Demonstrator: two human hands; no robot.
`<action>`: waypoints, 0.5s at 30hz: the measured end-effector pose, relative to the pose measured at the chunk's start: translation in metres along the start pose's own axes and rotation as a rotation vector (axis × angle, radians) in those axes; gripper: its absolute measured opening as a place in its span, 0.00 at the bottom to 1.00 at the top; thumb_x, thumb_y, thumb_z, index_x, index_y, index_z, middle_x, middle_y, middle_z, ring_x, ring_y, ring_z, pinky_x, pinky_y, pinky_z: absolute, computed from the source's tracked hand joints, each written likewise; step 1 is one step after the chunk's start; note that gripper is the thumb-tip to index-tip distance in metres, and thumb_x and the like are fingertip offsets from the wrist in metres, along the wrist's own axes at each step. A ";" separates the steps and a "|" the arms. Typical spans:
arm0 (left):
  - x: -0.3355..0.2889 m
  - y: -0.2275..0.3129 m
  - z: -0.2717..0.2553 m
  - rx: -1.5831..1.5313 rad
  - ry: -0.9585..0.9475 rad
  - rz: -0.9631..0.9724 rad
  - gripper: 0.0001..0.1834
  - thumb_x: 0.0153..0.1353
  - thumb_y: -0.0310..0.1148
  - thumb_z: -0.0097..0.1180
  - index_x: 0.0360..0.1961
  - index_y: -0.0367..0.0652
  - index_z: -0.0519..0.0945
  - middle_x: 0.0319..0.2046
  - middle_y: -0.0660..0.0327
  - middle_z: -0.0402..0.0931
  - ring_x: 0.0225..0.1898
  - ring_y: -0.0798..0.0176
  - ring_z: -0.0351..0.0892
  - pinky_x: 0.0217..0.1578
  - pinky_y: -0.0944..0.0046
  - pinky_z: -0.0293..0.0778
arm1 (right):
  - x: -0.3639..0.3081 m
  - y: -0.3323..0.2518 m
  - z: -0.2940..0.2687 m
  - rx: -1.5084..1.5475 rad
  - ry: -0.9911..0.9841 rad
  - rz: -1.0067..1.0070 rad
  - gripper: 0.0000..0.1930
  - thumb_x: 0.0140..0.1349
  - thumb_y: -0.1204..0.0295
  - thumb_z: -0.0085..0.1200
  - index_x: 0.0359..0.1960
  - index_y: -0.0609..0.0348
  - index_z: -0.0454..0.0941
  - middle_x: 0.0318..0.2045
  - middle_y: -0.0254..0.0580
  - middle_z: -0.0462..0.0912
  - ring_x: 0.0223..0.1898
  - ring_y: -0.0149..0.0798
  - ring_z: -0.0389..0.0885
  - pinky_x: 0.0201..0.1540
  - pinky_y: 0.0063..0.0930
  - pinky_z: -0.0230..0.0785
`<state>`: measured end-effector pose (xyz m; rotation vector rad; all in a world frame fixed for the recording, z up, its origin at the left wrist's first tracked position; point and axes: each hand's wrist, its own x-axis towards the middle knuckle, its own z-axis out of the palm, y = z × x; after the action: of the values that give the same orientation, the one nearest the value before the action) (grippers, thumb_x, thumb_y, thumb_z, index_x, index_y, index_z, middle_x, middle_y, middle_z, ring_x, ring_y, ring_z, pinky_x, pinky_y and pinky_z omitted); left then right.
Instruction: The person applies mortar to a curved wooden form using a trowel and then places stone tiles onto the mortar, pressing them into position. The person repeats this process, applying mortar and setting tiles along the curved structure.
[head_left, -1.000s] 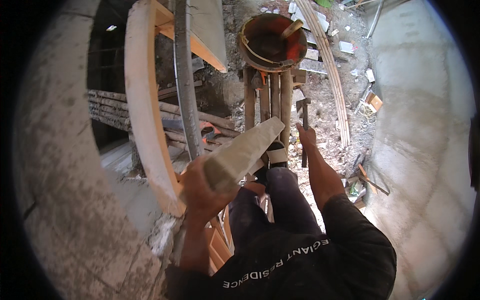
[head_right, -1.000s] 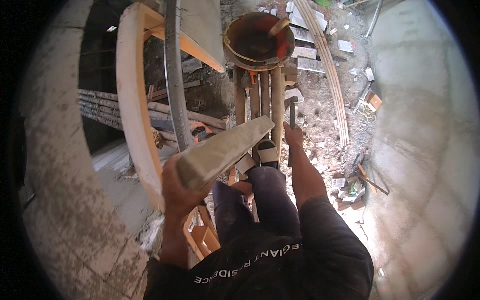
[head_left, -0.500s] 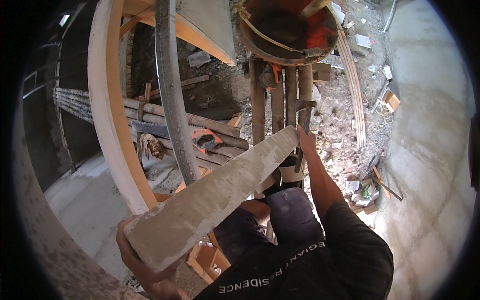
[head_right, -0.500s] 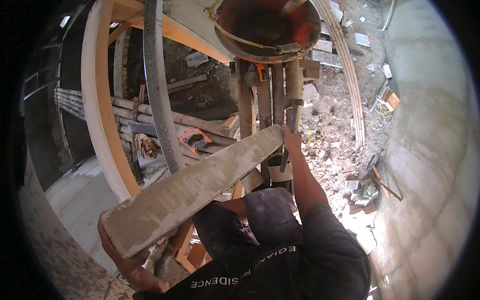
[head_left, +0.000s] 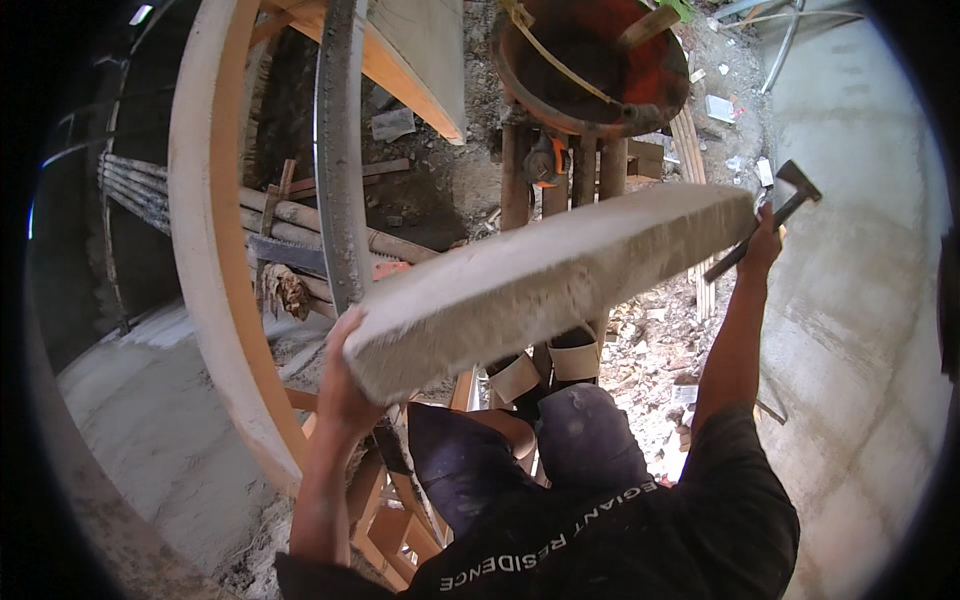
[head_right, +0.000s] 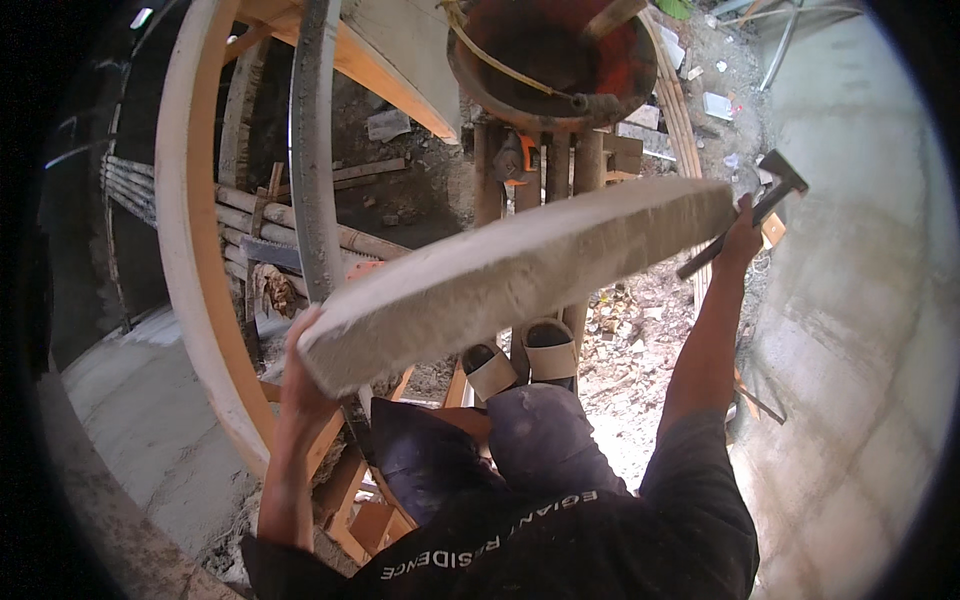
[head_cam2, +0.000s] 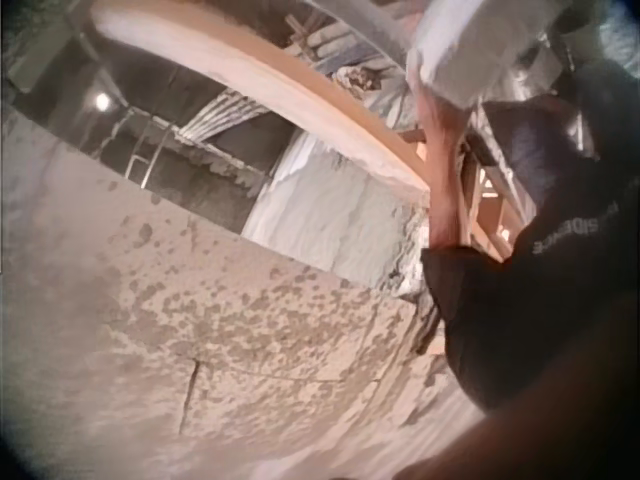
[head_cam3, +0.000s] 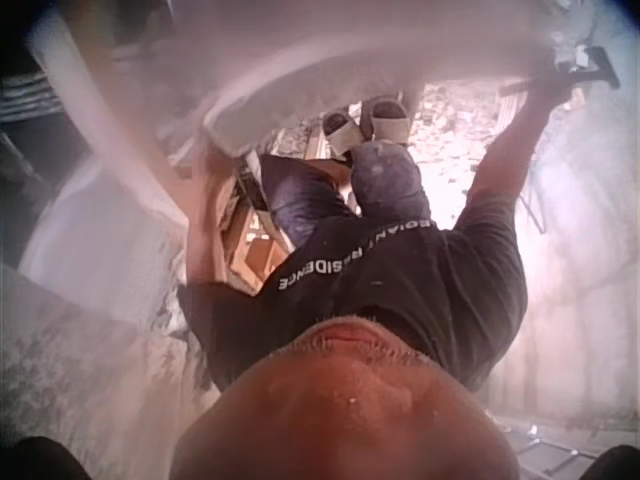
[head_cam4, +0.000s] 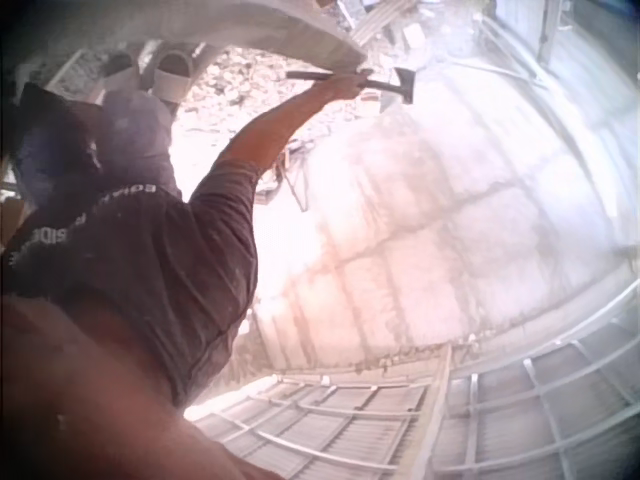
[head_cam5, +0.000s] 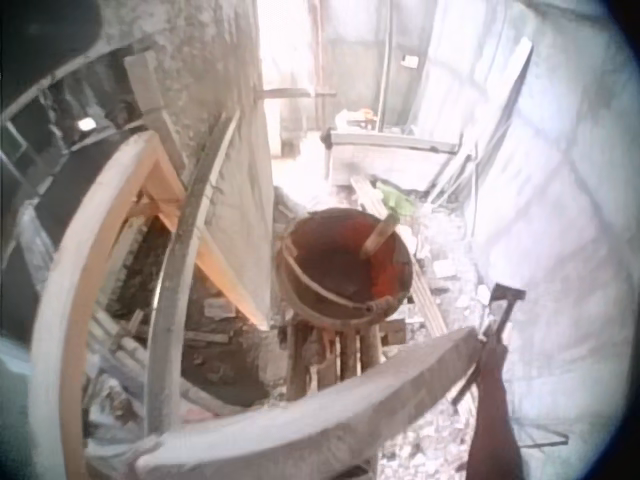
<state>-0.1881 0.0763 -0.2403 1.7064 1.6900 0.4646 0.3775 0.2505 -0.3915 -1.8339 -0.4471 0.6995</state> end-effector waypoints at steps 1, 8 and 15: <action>0.013 -0.011 0.016 0.001 -0.012 -0.017 0.54 0.36 0.27 0.75 0.63 0.43 0.52 0.56 0.51 0.62 0.58 0.53 0.65 0.58 0.59 0.63 | 0.009 -0.001 0.000 0.005 0.014 -0.016 0.27 0.57 0.52 0.56 0.43 0.68 0.75 0.34 0.38 0.76 0.33 0.32 0.75 0.37 0.27 0.68; 0.045 -0.073 0.097 -0.187 -0.074 -0.220 0.55 0.38 0.26 0.74 0.64 0.42 0.49 0.57 0.48 0.63 0.60 0.53 0.64 0.58 0.59 0.63 | 0.022 0.009 0.016 -0.170 0.059 -0.092 0.31 0.57 0.50 0.56 0.44 0.72 0.76 0.38 0.45 0.78 0.37 0.34 0.75 0.40 0.28 0.67; 0.026 -0.090 0.103 -0.355 -0.118 -0.336 0.60 0.40 0.35 0.74 0.66 0.39 0.42 0.57 0.43 0.64 0.60 0.51 0.65 0.59 0.58 0.62 | 0.015 -0.009 0.027 -0.536 0.081 -0.305 0.28 0.56 0.48 0.56 0.40 0.66 0.78 0.36 0.48 0.81 0.38 0.42 0.80 0.42 0.36 0.70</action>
<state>-0.1819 0.0728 -0.3799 1.1488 1.6514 0.4620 0.3716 0.2821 -0.3934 -2.2132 -0.9041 0.3075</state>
